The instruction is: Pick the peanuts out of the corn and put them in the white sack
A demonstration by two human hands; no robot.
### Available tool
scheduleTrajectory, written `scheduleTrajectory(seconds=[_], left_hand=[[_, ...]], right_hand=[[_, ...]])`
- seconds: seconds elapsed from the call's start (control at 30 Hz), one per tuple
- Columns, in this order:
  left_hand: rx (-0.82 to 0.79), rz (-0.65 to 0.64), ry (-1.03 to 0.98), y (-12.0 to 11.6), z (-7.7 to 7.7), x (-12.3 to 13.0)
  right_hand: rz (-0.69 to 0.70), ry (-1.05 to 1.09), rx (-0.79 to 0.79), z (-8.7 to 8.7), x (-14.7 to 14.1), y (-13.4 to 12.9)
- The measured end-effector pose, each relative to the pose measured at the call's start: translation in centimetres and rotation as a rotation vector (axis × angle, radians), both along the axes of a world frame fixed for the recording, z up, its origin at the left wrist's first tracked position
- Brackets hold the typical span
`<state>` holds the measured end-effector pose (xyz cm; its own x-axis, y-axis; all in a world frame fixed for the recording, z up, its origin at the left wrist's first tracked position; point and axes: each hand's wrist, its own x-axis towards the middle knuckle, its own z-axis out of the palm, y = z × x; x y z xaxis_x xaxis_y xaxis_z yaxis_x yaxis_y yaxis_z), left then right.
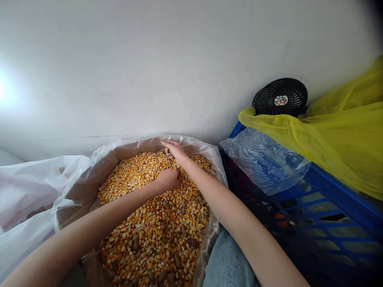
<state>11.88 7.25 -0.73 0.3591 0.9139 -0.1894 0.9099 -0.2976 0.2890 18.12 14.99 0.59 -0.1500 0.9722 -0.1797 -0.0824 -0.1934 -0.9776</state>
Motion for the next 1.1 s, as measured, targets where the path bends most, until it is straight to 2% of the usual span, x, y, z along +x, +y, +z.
scheduleTrajectory(seconds=[0.1,0.2,0.3,0.47,0.6,0.73,0.83,0.97,1.1], left_hand=[[-0.013,-0.056,-0.127,-0.2,1.3,-1.7],[0.082,-0.196,-0.067,-0.9,2.0,-3.6],[0.119,-0.308,-0.005,-1.6,1.1,-4.7],[0.076,-0.437,-0.089,-1.6,-0.9,-5.1],[0.095,-0.486,-0.065,-1.3,-0.3,-5.5],[0.121,-0.567,-0.078,-2.1,0.6,-6.1],[0.087,-0.635,-0.086,-3.2,0.3,-6.6],[0.123,-0.769,0.061,-4.0,-0.3,-6.8],[0.166,-0.849,0.141,-4.0,-0.2,-6.7]], right_hand=[[0.012,0.03,0.0,0.0,0.1,0.0],[0.013,0.02,0.004,0.1,0.1,0.0],[0.005,0.008,-0.002,0.2,0.2,-0.1],[0.027,0.05,0.002,0.4,0.1,-0.1],[0.043,0.066,-0.005,0.4,0.1,0.0],[0.046,0.069,-0.003,0.1,0.0,0.3],[0.046,0.071,-0.006,0.0,0.0,0.5],[0.05,0.076,-0.007,0.0,0.0,0.6],[0.05,0.046,0.005,-0.1,0.1,0.7]])
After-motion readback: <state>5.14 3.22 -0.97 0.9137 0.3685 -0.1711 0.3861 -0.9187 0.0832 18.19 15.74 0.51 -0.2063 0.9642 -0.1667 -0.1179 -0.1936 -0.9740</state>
